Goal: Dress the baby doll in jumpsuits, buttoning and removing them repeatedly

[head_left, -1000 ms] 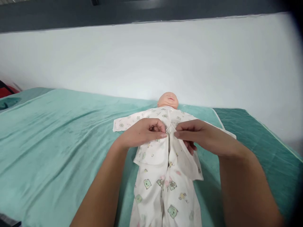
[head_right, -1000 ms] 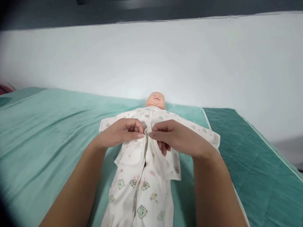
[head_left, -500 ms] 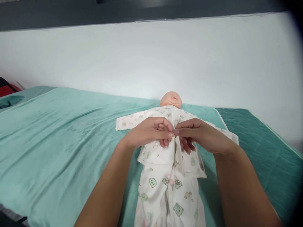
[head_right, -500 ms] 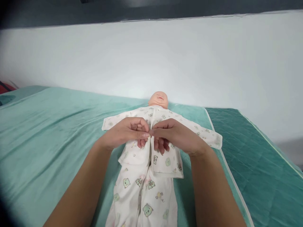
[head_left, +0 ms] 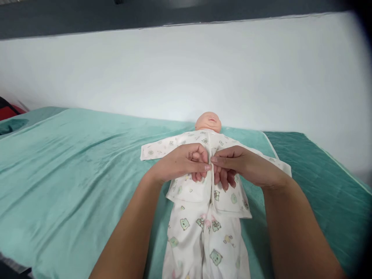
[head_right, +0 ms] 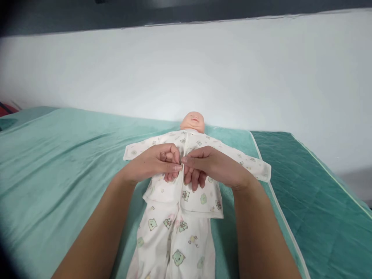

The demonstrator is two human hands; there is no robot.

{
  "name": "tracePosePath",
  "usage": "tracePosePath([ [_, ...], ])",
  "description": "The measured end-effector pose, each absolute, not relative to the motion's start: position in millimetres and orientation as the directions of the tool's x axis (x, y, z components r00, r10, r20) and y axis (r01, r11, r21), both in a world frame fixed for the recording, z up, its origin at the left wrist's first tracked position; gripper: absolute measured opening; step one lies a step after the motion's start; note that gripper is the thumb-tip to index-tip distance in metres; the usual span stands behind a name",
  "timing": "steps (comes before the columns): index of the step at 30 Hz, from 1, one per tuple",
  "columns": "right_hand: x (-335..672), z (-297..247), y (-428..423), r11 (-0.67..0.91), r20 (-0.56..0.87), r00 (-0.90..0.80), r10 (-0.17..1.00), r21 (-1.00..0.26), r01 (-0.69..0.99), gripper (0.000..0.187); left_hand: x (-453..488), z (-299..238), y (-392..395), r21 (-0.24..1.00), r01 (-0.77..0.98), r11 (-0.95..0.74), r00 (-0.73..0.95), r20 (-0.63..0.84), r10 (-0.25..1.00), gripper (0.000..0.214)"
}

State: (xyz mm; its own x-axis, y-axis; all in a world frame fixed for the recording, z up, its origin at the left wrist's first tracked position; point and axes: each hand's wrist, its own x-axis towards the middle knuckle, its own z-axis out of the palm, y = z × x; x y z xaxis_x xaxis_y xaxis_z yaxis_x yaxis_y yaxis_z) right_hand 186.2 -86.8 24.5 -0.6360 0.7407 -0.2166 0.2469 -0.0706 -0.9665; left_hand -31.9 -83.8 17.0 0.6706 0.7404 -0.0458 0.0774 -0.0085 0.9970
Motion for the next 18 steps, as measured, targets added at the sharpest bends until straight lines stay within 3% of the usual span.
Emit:
tracePosePath([
  [13, 180.4, 37.9, -95.5, -0.084, -0.363, -0.528, 0.768, -0.873, 0.48, 0.037, -32.8, 18.5, -83.2, 0.987, 0.16, -0.022, 0.724, -0.102, 0.682, 0.021],
  [18, 181.8, 41.2, -95.9, -0.073, -0.355, -0.547, 0.758, -0.88, 0.47, 0.036, -33.8, 17.9, -83.6, 0.987, 0.156, -0.037, 0.728, -0.09, 0.68, 0.019],
])
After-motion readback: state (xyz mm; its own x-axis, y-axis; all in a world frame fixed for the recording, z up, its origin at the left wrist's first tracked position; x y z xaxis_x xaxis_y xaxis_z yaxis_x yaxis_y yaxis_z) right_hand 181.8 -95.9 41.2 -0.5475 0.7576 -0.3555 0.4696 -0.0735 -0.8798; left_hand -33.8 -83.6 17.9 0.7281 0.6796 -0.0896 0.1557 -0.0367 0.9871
